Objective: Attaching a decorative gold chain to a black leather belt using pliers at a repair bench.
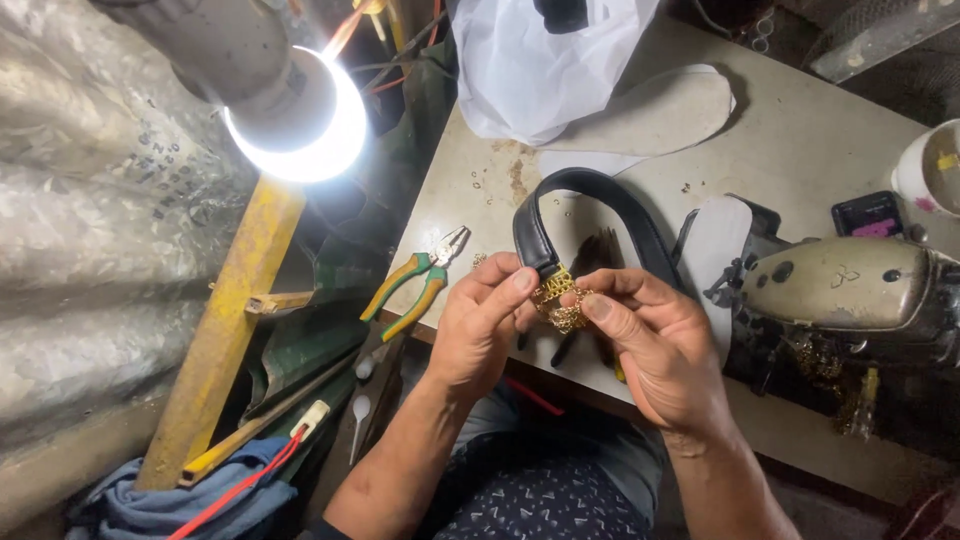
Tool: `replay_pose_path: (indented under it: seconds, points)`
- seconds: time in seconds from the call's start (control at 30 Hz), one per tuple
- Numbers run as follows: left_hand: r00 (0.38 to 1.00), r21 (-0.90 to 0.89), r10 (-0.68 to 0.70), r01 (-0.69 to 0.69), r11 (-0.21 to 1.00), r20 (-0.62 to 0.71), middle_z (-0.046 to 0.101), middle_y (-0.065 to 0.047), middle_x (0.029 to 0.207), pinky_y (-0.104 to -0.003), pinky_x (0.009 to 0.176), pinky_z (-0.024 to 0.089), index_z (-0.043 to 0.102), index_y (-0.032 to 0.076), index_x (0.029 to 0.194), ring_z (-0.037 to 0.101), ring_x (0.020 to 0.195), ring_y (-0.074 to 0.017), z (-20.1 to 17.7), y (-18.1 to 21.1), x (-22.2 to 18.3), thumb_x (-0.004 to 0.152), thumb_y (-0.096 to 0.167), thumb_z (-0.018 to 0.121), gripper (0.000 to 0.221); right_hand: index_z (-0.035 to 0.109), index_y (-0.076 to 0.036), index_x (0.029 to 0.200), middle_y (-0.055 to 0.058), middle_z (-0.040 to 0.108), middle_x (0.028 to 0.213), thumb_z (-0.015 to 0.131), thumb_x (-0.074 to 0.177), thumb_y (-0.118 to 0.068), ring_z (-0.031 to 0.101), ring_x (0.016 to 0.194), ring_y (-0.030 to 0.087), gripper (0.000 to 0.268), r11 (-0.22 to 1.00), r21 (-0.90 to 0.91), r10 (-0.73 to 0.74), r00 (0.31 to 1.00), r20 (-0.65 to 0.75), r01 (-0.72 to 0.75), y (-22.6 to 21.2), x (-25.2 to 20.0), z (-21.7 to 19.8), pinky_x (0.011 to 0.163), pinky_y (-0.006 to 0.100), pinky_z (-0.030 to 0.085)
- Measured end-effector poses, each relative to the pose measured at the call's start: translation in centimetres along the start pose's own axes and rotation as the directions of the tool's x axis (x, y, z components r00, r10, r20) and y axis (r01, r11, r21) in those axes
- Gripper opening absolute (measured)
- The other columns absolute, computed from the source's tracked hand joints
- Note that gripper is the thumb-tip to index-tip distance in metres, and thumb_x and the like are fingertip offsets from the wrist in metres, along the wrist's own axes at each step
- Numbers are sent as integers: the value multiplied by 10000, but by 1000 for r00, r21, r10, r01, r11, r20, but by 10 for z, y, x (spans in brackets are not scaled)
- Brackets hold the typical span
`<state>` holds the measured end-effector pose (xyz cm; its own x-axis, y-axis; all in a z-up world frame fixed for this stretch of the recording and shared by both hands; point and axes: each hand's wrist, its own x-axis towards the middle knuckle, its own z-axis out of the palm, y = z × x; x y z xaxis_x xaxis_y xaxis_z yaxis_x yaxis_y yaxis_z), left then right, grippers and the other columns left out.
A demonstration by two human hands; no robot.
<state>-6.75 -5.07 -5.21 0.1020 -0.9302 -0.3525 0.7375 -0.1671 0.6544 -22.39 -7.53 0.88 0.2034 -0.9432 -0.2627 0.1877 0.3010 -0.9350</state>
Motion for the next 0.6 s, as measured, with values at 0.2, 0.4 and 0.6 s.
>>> replay_pose_path:
  seconds: [0.2,0.4,0.6]
  points:
    - [999,-76,-20,16,997,-43,691,-83,881,-273,714,552,694,9,1042,632,765,-132,20,17,-4,893,193,785,254,696,78,1066,211,724,994,651,948,25,726,916,233,137,987,-103,-125,991,-43,120,2,3,-5,840,455,660]
    - [996,-95,-18,9,995,-90,647,-41,766,-223,661,524,695,27,1017,604,731,-117,22,11,0,893,180,793,219,694,83,1074,211,731,983,659,940,12,749,882,255,156,984,-128,-131,988,-84,120,10,6,-12,798,465,675]
    - [995,-127,-19,6,992,-100,622,-28,713,-192,615,490,686,27,1002,577,692,-99,25,11,2,903,140,787,181,677,85,1077,221,721,958,662,950,-18,732,893,248,164,986,-143,-101,988,-116,84,9,8,-11,816,459,666]
